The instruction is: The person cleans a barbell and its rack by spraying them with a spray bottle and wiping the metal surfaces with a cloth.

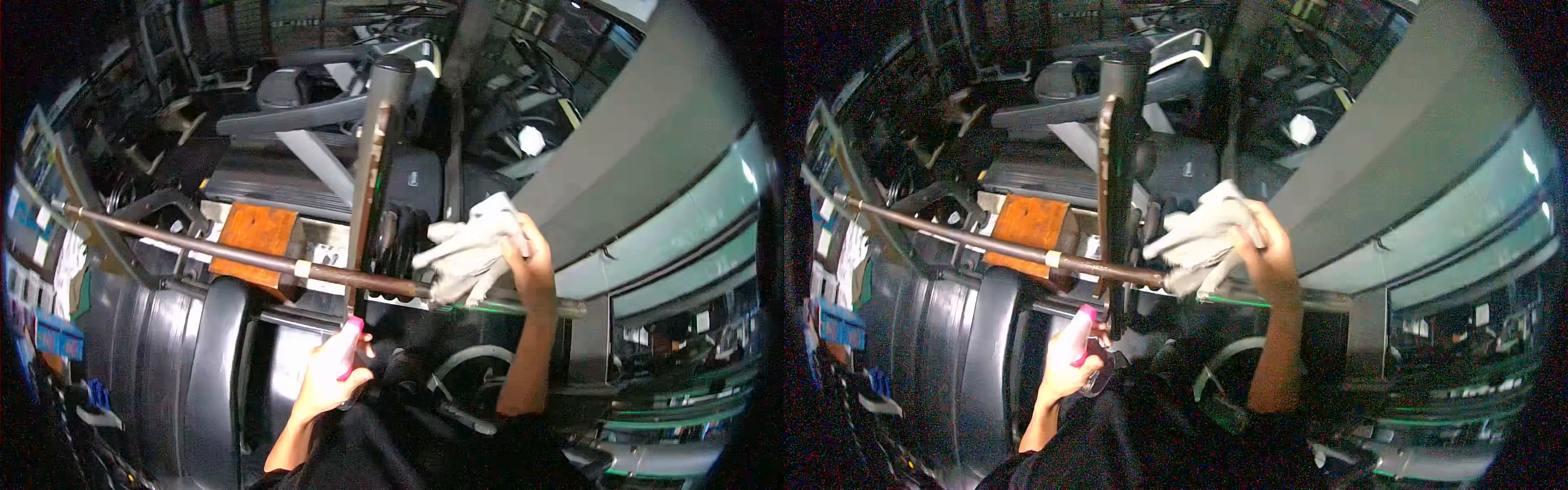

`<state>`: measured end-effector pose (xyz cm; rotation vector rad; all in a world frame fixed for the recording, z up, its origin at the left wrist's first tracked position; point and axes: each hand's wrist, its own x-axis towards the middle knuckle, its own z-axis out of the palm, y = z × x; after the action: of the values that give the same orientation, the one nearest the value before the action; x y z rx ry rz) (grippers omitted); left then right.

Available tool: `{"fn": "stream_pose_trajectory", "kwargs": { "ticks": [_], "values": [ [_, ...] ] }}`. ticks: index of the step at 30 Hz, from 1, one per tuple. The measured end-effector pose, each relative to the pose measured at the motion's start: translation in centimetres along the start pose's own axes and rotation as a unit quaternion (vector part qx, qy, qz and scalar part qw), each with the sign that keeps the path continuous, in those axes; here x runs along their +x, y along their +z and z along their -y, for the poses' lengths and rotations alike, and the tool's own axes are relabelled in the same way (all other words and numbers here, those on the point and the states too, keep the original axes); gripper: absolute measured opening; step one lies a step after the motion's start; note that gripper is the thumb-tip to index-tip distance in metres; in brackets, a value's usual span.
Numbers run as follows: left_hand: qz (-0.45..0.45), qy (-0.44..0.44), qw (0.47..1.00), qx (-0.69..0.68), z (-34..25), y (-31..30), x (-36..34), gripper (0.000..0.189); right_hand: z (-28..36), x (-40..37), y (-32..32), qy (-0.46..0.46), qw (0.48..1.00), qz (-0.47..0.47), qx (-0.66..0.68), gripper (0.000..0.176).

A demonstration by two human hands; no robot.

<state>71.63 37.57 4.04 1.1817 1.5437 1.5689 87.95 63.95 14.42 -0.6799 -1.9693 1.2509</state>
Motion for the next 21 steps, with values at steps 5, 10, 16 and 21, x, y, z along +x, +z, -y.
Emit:
{"fn": "stream_pose_trajectory", "kwargs": {
  "ticks": [5,10,16,21],
  "values": [
    [0.093,0.062,0.994,-0.001,1.0,2.0,1.3,0.064,-3.9,-5.9,0.9,0.047,0.860,-0.317,0.396,0.051],
    [0.107,-0.043,0.993,-0.026,0.6,4.3,1.8,0.035,-4.8,-10.6,-0.7,-0.065,0.746,-0.339,0.569,0.059],
    [0.147,-0.067,0.987,0.025,1.4,6.5,2.6,0.042,-7.3,-14.8,-3.2,-0.106,0.708,-0.411,0.565,0.060],
    [0.155,-0.043,0.983,0.089,0.7,8.1,2.9,0.053,-6.4,-15.7,-4.3,-0.084,0.680,-0.429,0.588,0.058]
  ]
}}
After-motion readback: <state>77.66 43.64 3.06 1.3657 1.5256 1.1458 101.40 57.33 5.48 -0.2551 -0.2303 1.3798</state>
